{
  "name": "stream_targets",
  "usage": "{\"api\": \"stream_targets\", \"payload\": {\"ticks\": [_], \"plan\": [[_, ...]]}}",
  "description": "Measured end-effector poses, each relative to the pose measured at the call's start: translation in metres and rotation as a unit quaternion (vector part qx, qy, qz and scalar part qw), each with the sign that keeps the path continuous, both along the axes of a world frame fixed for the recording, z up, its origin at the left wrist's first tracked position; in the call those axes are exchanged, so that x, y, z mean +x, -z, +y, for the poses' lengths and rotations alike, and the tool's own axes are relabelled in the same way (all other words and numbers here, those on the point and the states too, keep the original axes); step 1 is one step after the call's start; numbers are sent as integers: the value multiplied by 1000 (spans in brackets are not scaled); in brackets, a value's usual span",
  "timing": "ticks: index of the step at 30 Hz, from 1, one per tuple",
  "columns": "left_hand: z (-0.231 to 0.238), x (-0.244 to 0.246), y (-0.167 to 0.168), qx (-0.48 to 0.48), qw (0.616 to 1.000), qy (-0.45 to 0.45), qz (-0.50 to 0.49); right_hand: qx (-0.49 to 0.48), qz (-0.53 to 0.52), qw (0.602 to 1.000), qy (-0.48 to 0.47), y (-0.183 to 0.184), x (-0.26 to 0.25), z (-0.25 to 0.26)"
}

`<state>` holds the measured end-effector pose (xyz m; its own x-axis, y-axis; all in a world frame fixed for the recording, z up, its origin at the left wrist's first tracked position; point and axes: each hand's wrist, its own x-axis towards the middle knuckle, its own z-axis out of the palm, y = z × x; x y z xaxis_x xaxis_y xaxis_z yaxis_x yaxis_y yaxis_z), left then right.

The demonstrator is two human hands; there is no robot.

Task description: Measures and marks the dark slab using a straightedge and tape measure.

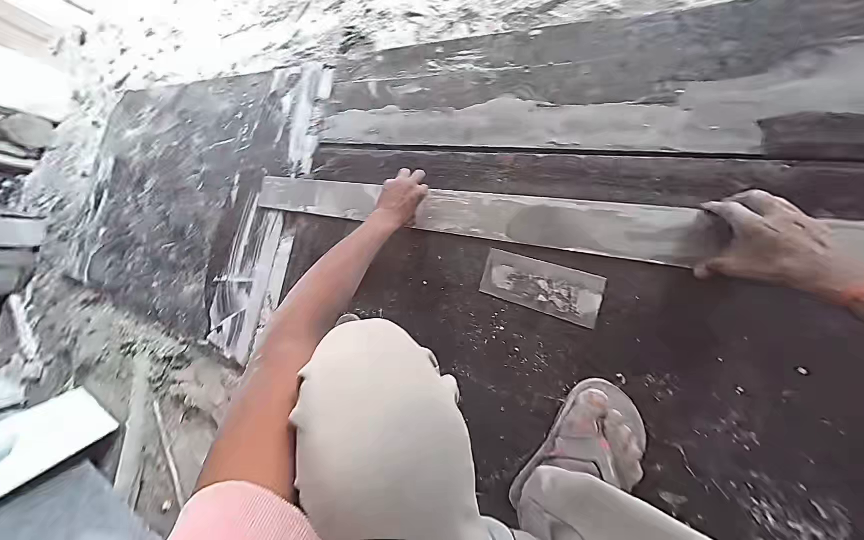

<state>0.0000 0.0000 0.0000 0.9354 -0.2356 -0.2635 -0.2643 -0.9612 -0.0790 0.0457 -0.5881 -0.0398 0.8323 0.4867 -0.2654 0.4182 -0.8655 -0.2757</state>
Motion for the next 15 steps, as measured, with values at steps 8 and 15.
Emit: {"api": "stream_targets", "payload": {"ticks": [8, 15], "plan": [[-118, -81, -33, -413, 901, -115, 59, 229, 55, 971, -26, -73, -65, 136], [-120, -129, -87, -536, 829, -101, 124, 531, 543, 647, 67, -100, -136, 287]]}}
